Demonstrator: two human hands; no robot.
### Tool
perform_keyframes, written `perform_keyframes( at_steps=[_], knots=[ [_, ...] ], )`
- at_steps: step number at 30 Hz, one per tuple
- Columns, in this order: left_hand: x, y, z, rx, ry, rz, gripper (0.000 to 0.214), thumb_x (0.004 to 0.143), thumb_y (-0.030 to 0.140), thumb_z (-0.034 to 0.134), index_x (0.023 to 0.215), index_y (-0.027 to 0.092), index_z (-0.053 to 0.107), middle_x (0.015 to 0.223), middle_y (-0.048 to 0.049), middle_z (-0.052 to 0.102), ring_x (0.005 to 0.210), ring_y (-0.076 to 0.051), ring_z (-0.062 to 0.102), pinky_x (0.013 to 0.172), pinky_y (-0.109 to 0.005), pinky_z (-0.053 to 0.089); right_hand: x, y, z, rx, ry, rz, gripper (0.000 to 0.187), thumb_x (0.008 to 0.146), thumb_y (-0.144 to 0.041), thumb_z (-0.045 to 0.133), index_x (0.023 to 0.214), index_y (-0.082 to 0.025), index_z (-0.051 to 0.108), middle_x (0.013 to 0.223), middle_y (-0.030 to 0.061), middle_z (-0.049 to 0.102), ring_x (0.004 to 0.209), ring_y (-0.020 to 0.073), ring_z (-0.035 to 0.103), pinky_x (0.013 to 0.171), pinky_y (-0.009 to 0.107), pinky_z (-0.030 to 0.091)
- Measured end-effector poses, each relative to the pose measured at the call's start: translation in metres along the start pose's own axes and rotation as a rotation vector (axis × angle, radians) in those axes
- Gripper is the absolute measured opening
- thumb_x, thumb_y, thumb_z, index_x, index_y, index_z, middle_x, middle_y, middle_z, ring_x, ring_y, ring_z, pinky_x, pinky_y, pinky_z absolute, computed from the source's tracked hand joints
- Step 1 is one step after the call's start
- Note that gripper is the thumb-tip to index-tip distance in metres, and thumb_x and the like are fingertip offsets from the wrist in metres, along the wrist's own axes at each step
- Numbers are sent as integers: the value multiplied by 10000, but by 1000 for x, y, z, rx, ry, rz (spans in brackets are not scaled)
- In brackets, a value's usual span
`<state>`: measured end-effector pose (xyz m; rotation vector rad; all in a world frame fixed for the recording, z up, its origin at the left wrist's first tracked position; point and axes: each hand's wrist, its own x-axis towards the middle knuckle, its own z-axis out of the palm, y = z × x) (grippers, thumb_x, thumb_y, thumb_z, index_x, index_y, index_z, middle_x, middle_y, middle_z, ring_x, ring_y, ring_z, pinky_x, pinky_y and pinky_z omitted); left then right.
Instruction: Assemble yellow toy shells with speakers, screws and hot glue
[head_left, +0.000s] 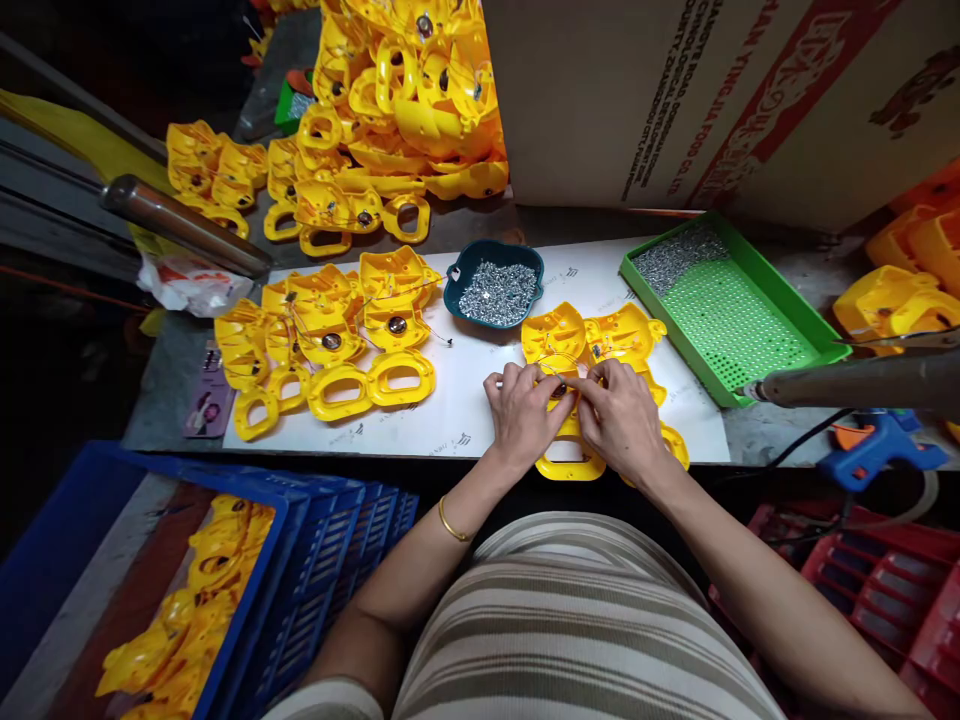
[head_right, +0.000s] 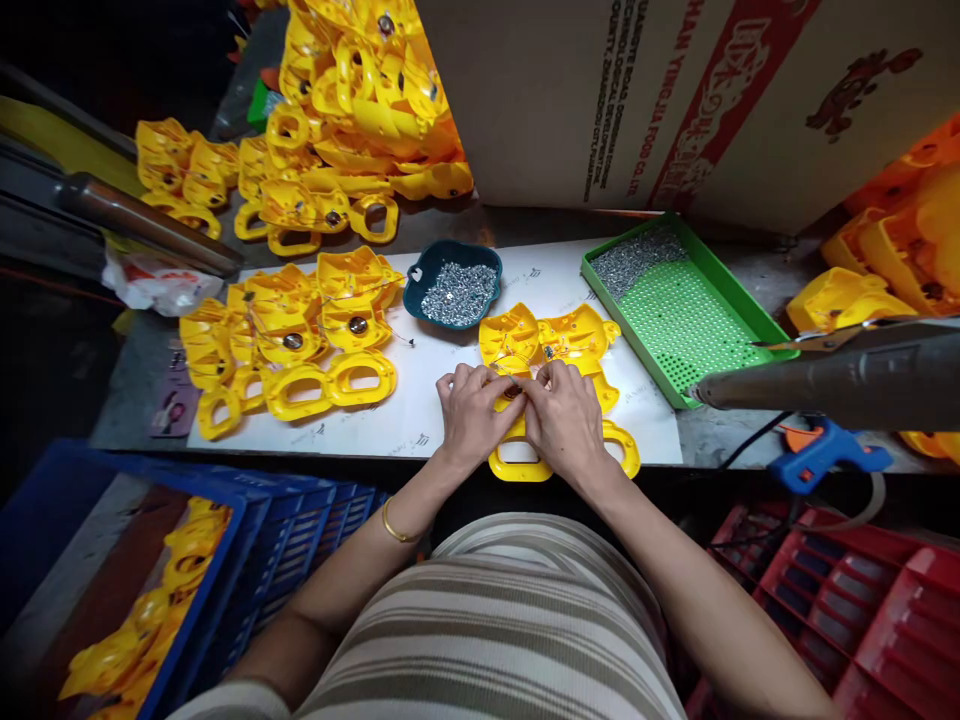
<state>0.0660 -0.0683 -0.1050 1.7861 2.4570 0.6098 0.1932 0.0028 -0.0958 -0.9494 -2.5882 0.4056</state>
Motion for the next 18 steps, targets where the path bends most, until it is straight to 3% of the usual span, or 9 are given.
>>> perform_keyframes(
  at_steps=[5, 8, 10, 12, 15, 18],
  knots=[
    [8, -3, -5, -249, -50, -120, 86, 831, 312, 704, 783, 255, 747, 830, -20, 691, 929, -226, 530, 864, -427, 339, -3, 6, -8, 184, 109, 44, 267, 880, -181, 491, 1047, -205, 698, 916, 99, 605, 877, 238, 561, 749, 388, 470],
    [11, -6, -17, -749, -78, -287, 141, 778, 346, 746, 735, 213, 736, 808, -26, 702, 857, -191, 570, 827, -371, 431, -4, 5, -16, 425, 182, 134, 234, 909, -203, 493, 1055, -215, 676, 958, 87, 651, 889, 204, 618, 761, 356, 520],
    [13, -8, -27, -1181, -168, -479, 246, 718, 408, 787, 722, 171, 721, 768, -25, 688, 738, -145, 579, 690, -286, 467, -5, 1, -17, 585, 184, 187, 191, 913, -232, 522, 1042, -225, 662, 980, 68, 685, 866, 178, 654, 723, 319, 547],
    [14, -10, -35, -1500, -256, -673, 325, 635, 421, 846, 719, 139, 708, 719, -7, 654, 631, -88, 542, 547, -198, 415, -6, -6, -15, 704, 172, 213, 163, 899, -267, 570, 1037, -230, 647, 1013, 55, 697, 868, 167, 678, 739, 306, 576],
    [16, -11, -39, -1738, -300, -829, 350, 555, 339, 904, 744, 119, 707, 702, 9, 628, 575, -41, 487, 456, -139, 328, -7, -17, -7, 868, 149, 243, 210, 875, -298, 618, 1074, -228, 617, 1068, 56, 682, 883, 165, 703, 824, 327, 608],
    [14, -13, -35, -1859, -324, -888, 297, 602, 281, 885, 768, 116, 702, 691, 9, 619, 574, -42, 489, 457, -137, 344, -6, -26, 2, 982, 132, 269, 237, 868, -317, 629, 1090, -234, 607, 1089, 56, 665, 889, 164, 710, 840, 335, 625]
  ],
)
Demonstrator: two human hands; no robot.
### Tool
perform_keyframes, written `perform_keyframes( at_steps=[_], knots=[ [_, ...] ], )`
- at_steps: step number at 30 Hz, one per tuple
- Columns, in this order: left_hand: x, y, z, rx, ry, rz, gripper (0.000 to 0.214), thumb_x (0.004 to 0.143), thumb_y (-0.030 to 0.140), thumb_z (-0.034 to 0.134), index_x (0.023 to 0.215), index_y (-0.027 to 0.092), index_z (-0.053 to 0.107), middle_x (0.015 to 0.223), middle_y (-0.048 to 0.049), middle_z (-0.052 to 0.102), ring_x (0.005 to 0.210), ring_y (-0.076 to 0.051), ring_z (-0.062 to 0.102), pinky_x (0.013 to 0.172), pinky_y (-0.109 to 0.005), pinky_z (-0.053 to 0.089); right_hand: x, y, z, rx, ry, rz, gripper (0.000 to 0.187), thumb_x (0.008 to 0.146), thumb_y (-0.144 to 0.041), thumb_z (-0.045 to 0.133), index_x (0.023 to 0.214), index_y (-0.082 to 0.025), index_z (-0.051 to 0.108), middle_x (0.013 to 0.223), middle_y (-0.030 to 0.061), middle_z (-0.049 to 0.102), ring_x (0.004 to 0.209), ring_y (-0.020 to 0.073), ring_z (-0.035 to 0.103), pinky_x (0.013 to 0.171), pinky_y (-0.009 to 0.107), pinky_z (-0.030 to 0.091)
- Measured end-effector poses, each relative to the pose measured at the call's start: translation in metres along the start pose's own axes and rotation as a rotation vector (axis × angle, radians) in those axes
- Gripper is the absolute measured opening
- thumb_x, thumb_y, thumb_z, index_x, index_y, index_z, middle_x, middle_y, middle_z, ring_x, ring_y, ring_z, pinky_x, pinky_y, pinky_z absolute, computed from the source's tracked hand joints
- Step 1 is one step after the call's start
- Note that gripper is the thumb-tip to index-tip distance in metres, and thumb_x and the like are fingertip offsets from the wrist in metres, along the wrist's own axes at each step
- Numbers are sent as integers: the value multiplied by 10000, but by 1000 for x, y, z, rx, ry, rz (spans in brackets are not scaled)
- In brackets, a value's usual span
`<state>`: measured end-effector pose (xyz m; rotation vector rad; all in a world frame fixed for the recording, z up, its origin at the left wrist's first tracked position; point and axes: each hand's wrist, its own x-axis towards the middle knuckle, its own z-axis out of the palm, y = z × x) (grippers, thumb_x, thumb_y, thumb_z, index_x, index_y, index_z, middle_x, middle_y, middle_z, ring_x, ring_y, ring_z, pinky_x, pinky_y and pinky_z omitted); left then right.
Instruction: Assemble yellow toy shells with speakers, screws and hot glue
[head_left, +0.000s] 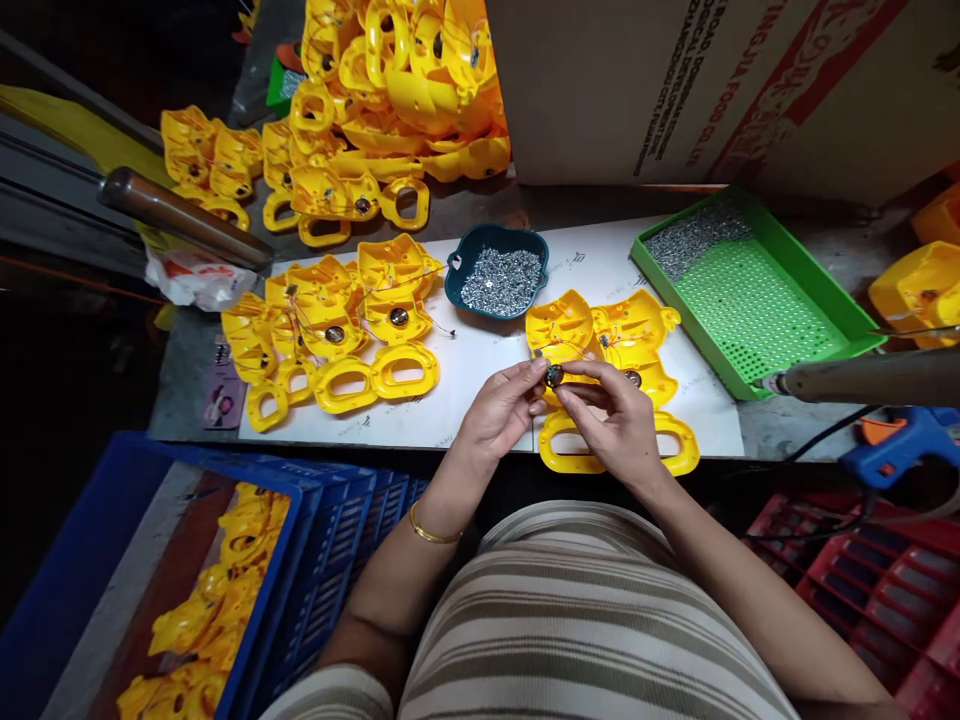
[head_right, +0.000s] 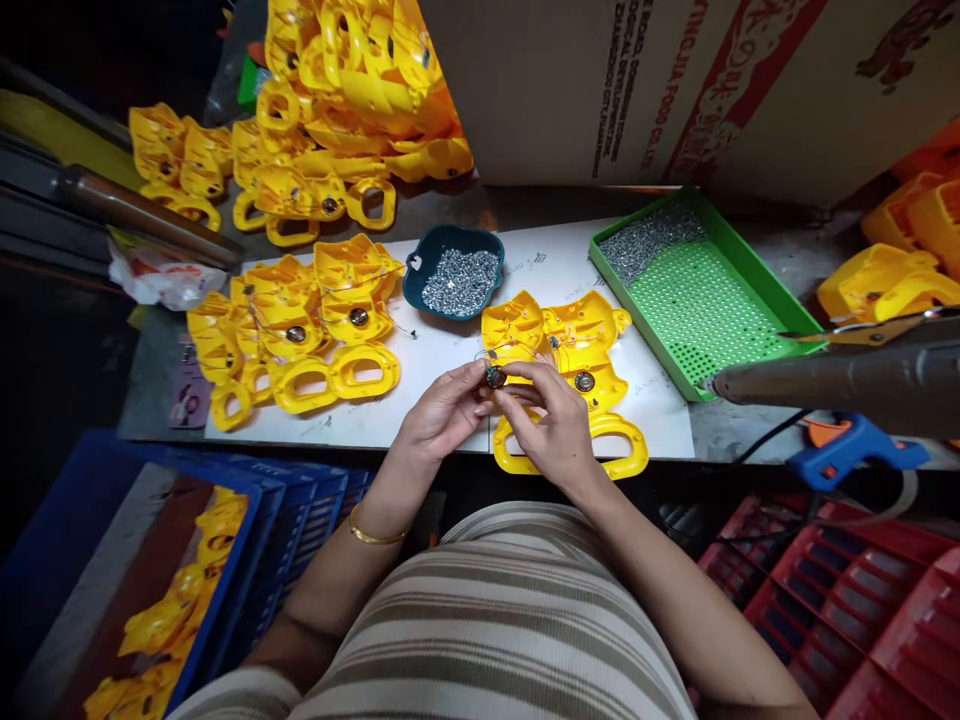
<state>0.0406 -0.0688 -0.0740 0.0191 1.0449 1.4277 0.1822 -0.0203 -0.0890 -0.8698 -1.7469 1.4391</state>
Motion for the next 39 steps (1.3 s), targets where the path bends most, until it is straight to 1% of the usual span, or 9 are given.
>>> perform_keyframes(
  at_steps=[6, 11, 13, 15, 20, 24, 27, 32, 39],
  knots=[
    [0, -10, -2, -78, -22, -7, 284, 637, 272, 870, 790, 104, 700, 704, 1, 626, 599, -48, 509, 472, -139, 352, 2, 3, 6, 24, 46, -21, 201, 842, -321, 666, 1022, -233, 644, 1031, 42, 646, 864, 146, 688, 803, 319, 637],
    [-2, -14, 2, -62, -12, 36, 311, 624, 315, 871, 796, 114, 707, 728, 2, 626, 605, -44, 493, 477, -143, 341, 2, 2, 4, -153, 144, -134, 158, 836, -270, 675, 992, -247, 686, 958, 56, 683, 914, 184, 670, 797, 347, 613],
    [-3, -14, 2, 16, 6, 80, 304, 628, 355, 862, 763, 130, 707, 717, 10, 615, 589, -43, 479, 472, -146, 337, 3, 2, 1, -192, 157, -168, 148, 841, -257, 670, 987, -244, 695, 942, 58, 685, 915, 186, 667, 781, 342, 604],
    [-3, -12, -1, 221, 55, 211, 271, 676, 378, 825, 773, 147, 722, 749, 2, 634, 601, -55, 496, 496, -157, 369, 5, 3, -4, -229, 121, -158, 147, 855, -268, 653, 993, -243, 697, 953, 58, 675, 897, 181, 667, 733, 322, 600],
    [0, -12, -20, 1006, 206, 740, 244, 845, 276, 659, 1060, 184, 730, 829, -21, 636, 662, -90, 531, 659, -213, 468, 11, 5, -17, -581, -36, -109, 185, 890, -311, 601, 1033, -241, 696, 986, 69, 644, 801, 176, 640, 631, 305, 526],
    [2, -21, -29, 1278, 258, 903, 304, 876, 242, 598, 1167, 185, 669, 983, -51, 574, 813, -123, 580, 768, -249, 512, 15, 3, -14, -903, -140, -42, 210, 898, -338, 580, 1043, -242, 698, 973, 76, 647, 767, 201, 614, 497, 293, 349],
    [1, -27, -29, 1399, 272, 891, 425, 858, 266, 629, 1271, 177, 586, 1122, -92, 536, 954, -171, 585, 850, -303, 521, 18, 0, -8, -1039, -212, -2, 205, 907, -354, 560, 1013, -253, 704, 944, 72, 643, 769, 199, 594, 479, 289, 226],
    [4, -35, -30, 1548, 214, 806, 604, 845, 272, 662, 1391, 148, 437, 1148, -124, 612, 1037, -238, 587, 949, -405, 496, 19, -7, -6, -1137, -284, 45, 260, 948, -343, 471, 1045, -245, 691, 1014, 75, 638, 851, 197, 583, 521, 284, 195],
    [7, -40, -32, 1468, 164, 767, 612, 865, 185, 582, 1433, 175, 353, 1323, -117, 576, 1108, -202, 609, 943, -330, 528, 20, -10, -5, -1176, -339, 84, 294, 964, -344, 435, 1099, -251, 679, 1030, 71, 636, 901, 202, 569, 523, 295, 187]
  ],
)
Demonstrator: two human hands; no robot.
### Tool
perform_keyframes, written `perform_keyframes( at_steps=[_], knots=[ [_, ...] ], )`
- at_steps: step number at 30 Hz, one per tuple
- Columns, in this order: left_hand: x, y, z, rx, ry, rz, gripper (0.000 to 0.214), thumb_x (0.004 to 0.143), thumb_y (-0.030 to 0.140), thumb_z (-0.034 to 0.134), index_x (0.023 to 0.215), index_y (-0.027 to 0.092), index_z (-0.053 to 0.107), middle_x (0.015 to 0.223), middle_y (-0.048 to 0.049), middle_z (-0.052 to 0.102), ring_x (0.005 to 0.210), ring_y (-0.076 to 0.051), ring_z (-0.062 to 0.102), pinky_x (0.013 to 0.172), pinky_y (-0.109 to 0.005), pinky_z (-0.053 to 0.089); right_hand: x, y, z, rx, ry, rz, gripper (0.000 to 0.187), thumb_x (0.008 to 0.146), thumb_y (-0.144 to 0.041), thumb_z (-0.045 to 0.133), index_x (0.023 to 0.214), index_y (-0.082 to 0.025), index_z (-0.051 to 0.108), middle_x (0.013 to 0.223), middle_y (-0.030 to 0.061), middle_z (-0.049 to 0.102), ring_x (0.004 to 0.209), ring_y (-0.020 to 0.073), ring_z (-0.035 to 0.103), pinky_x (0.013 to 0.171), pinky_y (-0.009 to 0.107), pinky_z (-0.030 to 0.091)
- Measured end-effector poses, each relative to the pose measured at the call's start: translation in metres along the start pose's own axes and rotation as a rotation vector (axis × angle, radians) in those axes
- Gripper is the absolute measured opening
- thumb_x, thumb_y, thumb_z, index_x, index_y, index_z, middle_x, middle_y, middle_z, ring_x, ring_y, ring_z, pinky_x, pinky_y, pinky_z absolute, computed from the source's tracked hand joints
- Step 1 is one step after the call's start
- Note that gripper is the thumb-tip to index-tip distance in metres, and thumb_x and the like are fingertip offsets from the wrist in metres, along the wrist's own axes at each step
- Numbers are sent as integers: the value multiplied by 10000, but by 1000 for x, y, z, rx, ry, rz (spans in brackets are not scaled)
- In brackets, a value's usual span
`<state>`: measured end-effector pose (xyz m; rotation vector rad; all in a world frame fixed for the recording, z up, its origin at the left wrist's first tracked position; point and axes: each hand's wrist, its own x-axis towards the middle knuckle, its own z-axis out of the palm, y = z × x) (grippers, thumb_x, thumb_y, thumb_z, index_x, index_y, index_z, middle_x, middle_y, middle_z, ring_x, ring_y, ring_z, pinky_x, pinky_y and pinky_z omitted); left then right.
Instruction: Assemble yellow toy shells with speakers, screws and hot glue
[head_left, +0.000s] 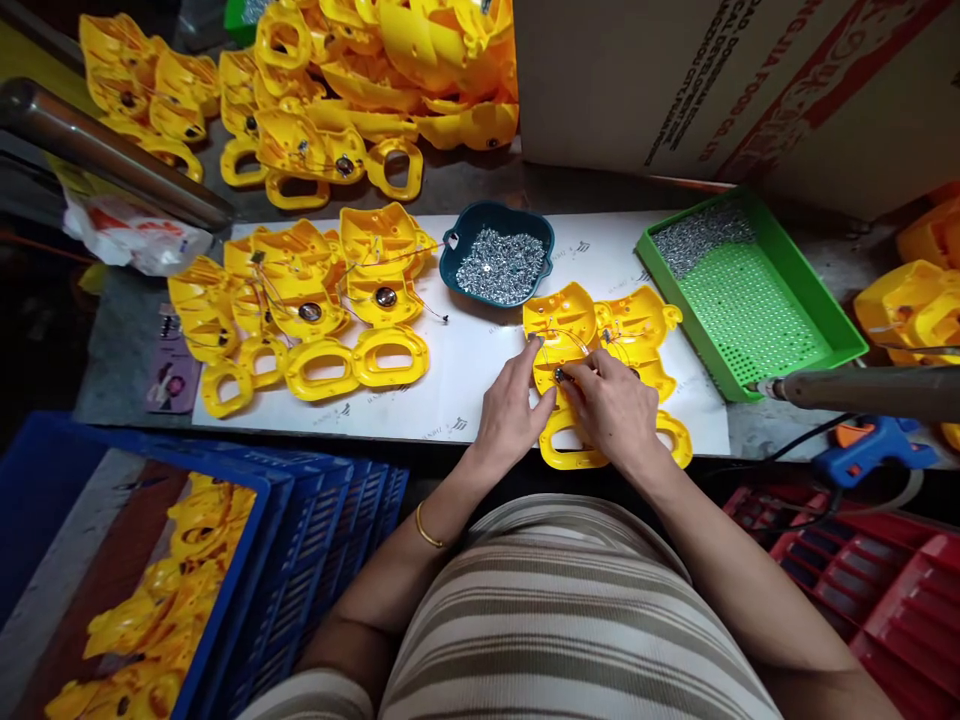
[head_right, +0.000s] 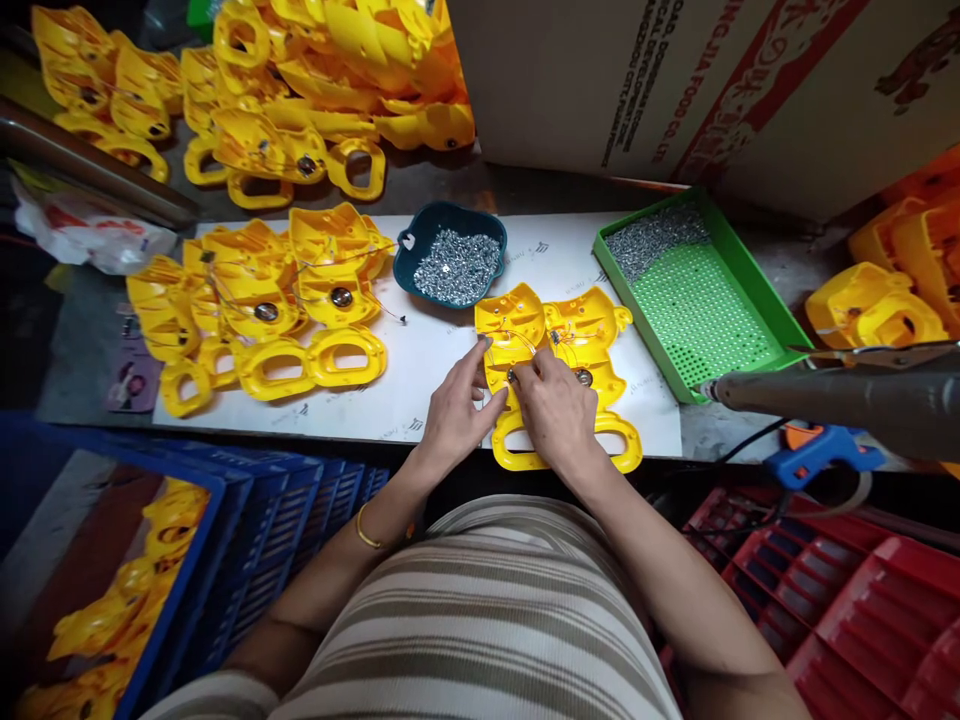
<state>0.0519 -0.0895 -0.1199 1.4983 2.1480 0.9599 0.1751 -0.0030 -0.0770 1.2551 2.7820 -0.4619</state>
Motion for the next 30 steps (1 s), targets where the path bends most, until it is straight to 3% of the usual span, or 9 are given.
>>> perform_keyframes(
  at_steps=[13, 19, 24, 30],
  knots=[
    [-1, 11, -9, -57, 3, -94, 612, 797, 34, 517, 1387, 166, 420, 1331, -117, 561, 1231, -219, 557, 1031, -347, 492, -1, -7, 10, -32, -9, -63, 274, 979, -336, 432, 1061, -259, 681, 1013, 61, 644, 943, 190, 570, 509, 301, 213],
    [-3, 11, -7, -109, 33, -124, 600, 782, 41, 539, 1355, 181, 433, 1330, -102, 566, 1238, -218, 551, 1054, -368, 475, -1, 0, 15, 8, 33, -120, 275, 980, -330, 434, 1098, -269, 675, 1041, 46, 677, 979, 197, 572, 575, 303, 300],
    [0, 9, -1, -143, 51, -167, 563, 783, 112, 634, 1298, 223, 436, 1322, -82, 576, 1252, -232, 549, 1056, -400, 471, 1, 8, 11, 31, -39, -183, 271, 958, -244, 474, 1154, -229, 660, 1068, 65, 679, 983, 213, 583, 661, 301, 362],
    [3, 9, 1, -169, 49, -216, 529, 758, 128, 683, 1222, 236, 453, 1245, -68, 611, 1202, -231, 591, 1010, -381, 501, 1, 8, 5, -3, -74, -99, 302, 960, -267, 437, 1161, -219, 656, 1048, 92, 629, 803, 195, 588, 548, 289, 278]
  ],
)
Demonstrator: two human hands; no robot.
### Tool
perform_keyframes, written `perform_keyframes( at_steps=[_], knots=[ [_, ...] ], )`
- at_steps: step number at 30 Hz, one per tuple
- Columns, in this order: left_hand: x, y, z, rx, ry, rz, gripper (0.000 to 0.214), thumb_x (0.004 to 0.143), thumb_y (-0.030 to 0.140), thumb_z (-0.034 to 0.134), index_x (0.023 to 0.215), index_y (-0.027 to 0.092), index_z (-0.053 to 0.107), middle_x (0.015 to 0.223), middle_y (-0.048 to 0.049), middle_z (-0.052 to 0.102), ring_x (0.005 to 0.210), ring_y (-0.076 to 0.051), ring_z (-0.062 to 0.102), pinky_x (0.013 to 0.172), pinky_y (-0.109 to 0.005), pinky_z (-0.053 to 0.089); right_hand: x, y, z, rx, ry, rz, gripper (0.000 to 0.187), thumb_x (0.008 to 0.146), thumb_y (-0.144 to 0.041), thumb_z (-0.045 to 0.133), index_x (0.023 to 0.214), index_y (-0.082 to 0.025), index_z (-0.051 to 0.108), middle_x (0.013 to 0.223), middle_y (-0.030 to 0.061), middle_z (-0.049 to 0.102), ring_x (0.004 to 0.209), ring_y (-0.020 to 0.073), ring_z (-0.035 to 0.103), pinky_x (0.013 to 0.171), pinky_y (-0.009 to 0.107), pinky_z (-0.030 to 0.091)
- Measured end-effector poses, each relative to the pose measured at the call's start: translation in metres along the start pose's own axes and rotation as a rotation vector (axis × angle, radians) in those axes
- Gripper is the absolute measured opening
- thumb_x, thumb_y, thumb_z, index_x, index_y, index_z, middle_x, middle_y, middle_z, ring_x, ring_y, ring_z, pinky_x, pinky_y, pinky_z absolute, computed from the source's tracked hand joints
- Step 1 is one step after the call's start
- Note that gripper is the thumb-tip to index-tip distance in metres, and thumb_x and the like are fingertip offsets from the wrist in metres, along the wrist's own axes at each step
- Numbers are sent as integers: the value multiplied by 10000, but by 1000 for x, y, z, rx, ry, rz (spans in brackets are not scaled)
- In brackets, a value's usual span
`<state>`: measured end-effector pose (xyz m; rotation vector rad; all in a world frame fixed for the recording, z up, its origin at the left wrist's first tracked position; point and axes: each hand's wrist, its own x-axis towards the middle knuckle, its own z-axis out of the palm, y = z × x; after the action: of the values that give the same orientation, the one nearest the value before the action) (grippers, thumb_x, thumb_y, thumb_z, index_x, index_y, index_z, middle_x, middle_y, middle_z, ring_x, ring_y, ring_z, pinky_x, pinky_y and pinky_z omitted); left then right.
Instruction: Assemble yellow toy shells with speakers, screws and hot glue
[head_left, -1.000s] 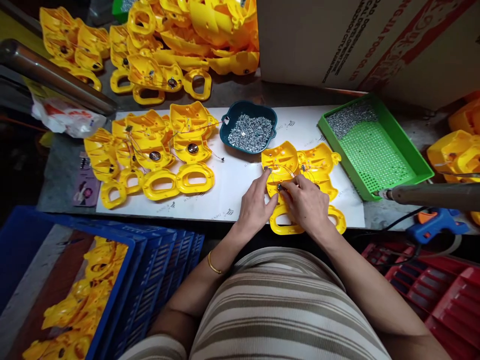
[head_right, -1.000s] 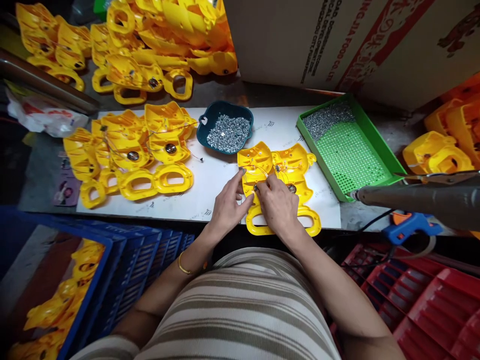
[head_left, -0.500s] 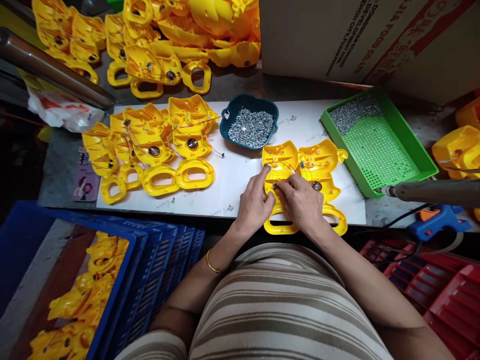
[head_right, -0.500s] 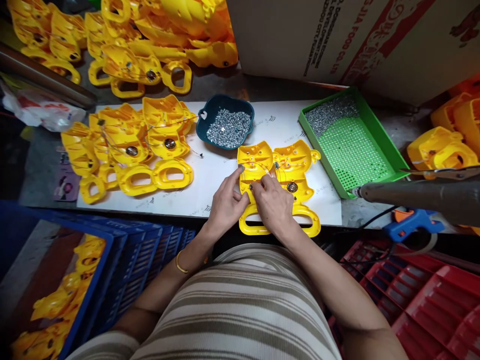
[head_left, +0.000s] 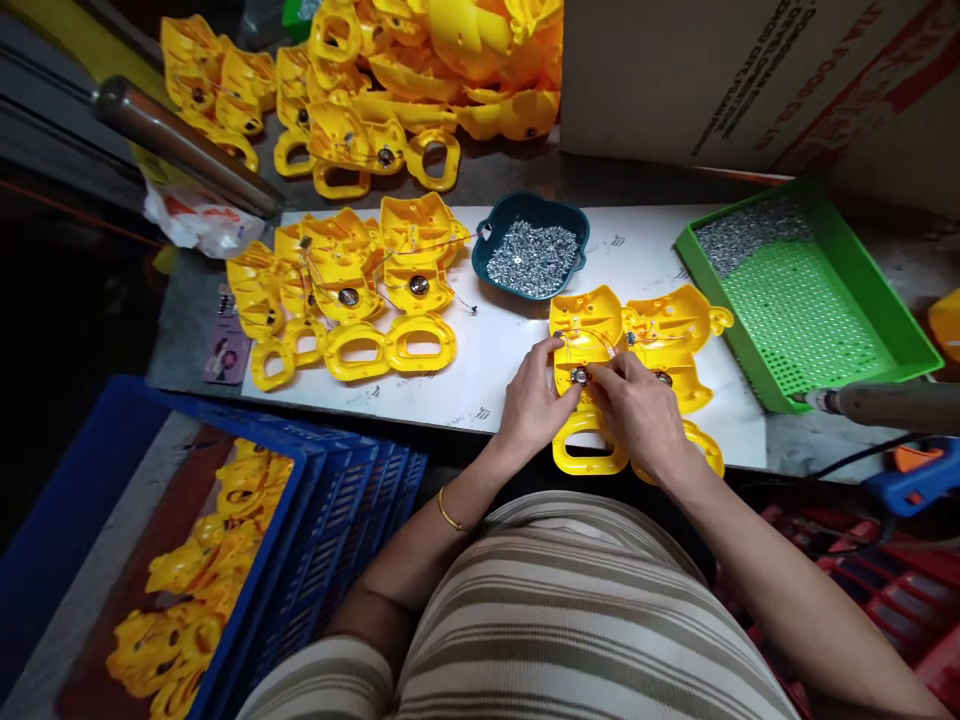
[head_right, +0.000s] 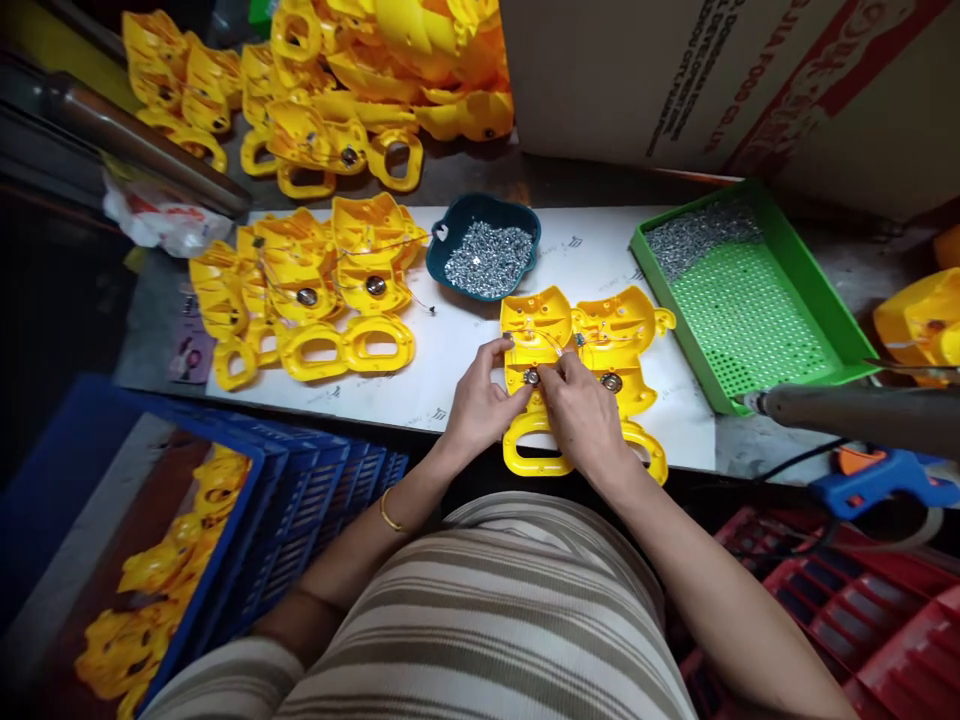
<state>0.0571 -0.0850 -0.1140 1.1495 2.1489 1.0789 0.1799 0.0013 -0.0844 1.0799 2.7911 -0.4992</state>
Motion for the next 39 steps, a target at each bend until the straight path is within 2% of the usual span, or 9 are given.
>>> perform_keyframes(
  at_steps=[6, 10, 15, 20, 23, 28, 30, 33, 39],
  knots=[
    [3, -3, -1, -10, -8, -32, 470, 769, 165, 688, 1162, 252, 446, 1169, -36, 630, 1091, -208, 652, 910, -345, 544, 0, -1, -8, -38, -23, 7, 300, 967, -344, 419, 1123, -283, 668, 1056, 59, 626, 798, 171, 604, 502, 284, 185],
    [4, -4, -1, 15, -51, -15, 477, 771, 169, 688, 1163, 251, 430, 1161, -36, 635, 1081, -216, 653, 909, -356, 537, 1, -2, -9, -86, -74, 13, 329, 982, -339, 378, 1112, -275, 673, 1031, 61, 637, 817, 174, 621, 495, 297, 179],
    [6, -4, -1, 31, -56, -13, 471, 770, 148, 677, 1150, 252, 420, 1180, -44, 633, 1059, -223, 658, 885, -364, 541, 5, -4, -8, -148, -135, -45, 332, 973, -235, 361, 1148, -218, 643, 1058, 86, 642, 857, 184, 629, 494, 319, 191],
    [8, -3, -1, 30, -63, -6, 462, 761, 141, 673, 1136, 246, 425, 1153, -47, 646, 1036, -221, 666, 855, -358, 555, 5, 0, -9, -136, -113, -67, 303, 959, -271, 400, 1101, -251, 668, 1051, 66, 634, 761, 170, 629, 490, 297, 196],
    [8, -2, -3, 2, -79, 1, 458, 769, 135, 665, 1146, 240, 428, 1166, -56, 643, 1061, -228, 657, 868, -364, 550, 0, 8, -10, -21, -5, -72, 297, 951, -322, 437, 1086, -247, 691, 1006, 65, 636, 726, 155, 609, 513, 273, 278],
    [8, -2, -6, -26, -111, 9, 465, 771, 105, 654, 1169, 220, 443, 1230, -83, 615, 1144, -239, 616, 937, -378, 523, -14, 31, -20, 251, 421, 51, 282, 926, -334, 510, 1043, -181, 717, 826, 43, 608, 685, 127, 569, 615, 254, 424],
    [8, -2, -8, -26, -130, 0, 460, 778, 109, 648, 1177, 217, 448, 1236, -88, 612, 1148, -241, 613, 941, -383, 523, -18, 37, -25, 255, 489, 93, 258, 907, -334, 545, 1005, -180, 727, 793, 36, 582, 685, 131, 552, 623, 261, 434],
    [9, -3, -9, -28, -163, -18, 459, 784, 121, 651, 1183, 221, 450, 1232, -85, 615, 1142, -243, 617, 934, -383, 528, -18, 34, -25, 229, 424, 102, 249, 904, -329, 551, 1007, -193, 732, 805, 40, 566, 732, 145, 548, 627, 271, 428],
    [9, -4, -10, -20, -162, -23, 458, 772, 117, 652, 1163, 233, 443, 1211, -62, 626, 1129, -228, 630, 926, -353, 534, 2, 17, -19, 23, 169, 141, 331, 937, -382, 461, 1093, -218, 703, 990, 98, 558, 915, 223, 529, 598, 294, 365]
  ],
)
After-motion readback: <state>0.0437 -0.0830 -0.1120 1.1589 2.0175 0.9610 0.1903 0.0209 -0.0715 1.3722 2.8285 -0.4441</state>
